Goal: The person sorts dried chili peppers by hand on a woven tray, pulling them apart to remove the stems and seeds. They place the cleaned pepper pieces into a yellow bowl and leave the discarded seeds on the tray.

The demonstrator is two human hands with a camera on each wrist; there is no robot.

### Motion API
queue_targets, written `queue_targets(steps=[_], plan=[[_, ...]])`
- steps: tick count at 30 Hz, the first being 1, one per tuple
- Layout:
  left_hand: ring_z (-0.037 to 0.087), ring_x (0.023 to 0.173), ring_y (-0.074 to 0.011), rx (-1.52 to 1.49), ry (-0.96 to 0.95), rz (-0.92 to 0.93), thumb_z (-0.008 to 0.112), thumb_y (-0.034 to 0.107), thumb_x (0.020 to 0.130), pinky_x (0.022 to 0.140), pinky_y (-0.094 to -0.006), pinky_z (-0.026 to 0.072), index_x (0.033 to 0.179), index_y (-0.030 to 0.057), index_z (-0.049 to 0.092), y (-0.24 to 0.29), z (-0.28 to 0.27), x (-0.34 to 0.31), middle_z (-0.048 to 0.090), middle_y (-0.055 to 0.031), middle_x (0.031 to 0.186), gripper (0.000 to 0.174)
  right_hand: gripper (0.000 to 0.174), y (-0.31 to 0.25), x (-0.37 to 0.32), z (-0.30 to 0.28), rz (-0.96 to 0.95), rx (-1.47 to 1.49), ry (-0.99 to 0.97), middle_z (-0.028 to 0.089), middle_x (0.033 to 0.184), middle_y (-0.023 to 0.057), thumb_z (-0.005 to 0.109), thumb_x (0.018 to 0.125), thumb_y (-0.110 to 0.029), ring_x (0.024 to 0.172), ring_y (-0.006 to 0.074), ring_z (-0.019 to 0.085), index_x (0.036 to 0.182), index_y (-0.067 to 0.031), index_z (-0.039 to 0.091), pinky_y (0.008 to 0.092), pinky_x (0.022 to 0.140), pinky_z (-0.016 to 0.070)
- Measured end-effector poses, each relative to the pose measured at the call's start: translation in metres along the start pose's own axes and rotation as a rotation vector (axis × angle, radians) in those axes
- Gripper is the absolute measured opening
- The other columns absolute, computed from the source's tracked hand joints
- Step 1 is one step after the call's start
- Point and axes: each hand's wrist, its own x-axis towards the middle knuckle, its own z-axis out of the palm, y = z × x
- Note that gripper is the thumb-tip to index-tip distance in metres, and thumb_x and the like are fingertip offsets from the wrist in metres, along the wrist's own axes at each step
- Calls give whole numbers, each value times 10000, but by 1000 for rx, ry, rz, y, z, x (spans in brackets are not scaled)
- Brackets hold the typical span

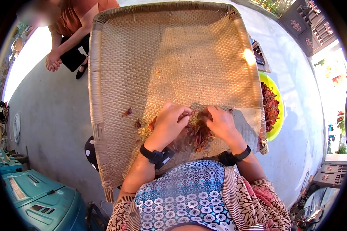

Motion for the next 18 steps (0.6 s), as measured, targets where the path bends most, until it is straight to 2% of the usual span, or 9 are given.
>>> queue_targets(steps=[2, 5, 8, 11, 13, 15, 16, 18], plan=[[609, 898, -171, -106, 57, -48, 632, 40, 891, 766, -298, 518, 1029, 20, 663, -4, 3, 1, 661, -82, 943, 142, 149, 2, 2, 1, 1, 47, 54, 667, 901, 123, 653, 819, -159, 802, 344, 657, 945, -87, 620, 451, 689, 517], [625, 887, -172, -285, 114, -143, 603, 62, 926, 774, -308, 517, 1061, 10, 647, -12, 5, 2, 667, -80, 946, 151, 141, 1, 0, -8, 170, 199, -17, 671, 877, 110, 652, 836, -166, 773, 302, 667, 950, -87, 623, 414, 687, 518], [626, 853, -136, -425, 117, -214, 576, 62, 955, 746, -279, 520, 1107, 6, 623, -11, 4, 3, 647, -62, 951, 168, 121, 1, -4, -33, 200, 128, 13, 658, 831, 91, 649, 851, -151, 727, 273, 659, 955, -93, 626, 383, 669, 511], [616, 828, -112, -460, 72, -267, 557, 54, 970, 711, -257, 517, 1141, 12, 594, 0, -2, 2, 632, -47, 938, 180, 94, 27, -8, -58, 132, 95, 268, 646, 814, 89, 635, 861, -118, 707, 268, 644, 947, -84, 620, 374, 655, 506], [606, 803, -101, -575, 37, -309, 551, 51, 973, 689, -244, 513, 1150, 16, 579, 3, -2, 3, 625, -44, 931, 182, 121, 47, -6, -80, 217, 71, 390, 635, 822, 88, 635, 863, -94, 727, 256, 637, 982, -77, 618, 369, 673, 503], [597, 793, -94, -597, 9, -303, 549, 53, 976, 687, -238, 509, 1159, 16, 565, -3, -1, 3, 619, -40, 930, 187, 189, 70, -5, -103, 248, -167, 447, 632, 909, 105, 640, 867, -90, 779, 253, 638, 1053, -78, 610, 365, 710, 504], [593, 788, -91, -609, -4, -299, 548, 54, 977, 685, -234, 507, 1163, 16, 558, -6, 0, 4, 615, -37, 930, 190, 251, 78, -5, -108, 169, -314, 539, 619, 996, 110, 644, 872, -98, 811, 260, 633, 1119, -88, 598, 364, 740, 505], [591, 782, -91, -608, -25, -282, 553, 52, 975, 692, -232, 506, 1169, 13, 555, -6, -1, 3, 615, -38, 940, 198, 264, 76, -4, -103, 163, -282, 588, 612, 1026, 112, 646, 882, -118, 808, 258, 632, 1139, -91, 596, 359, 742, 508]])
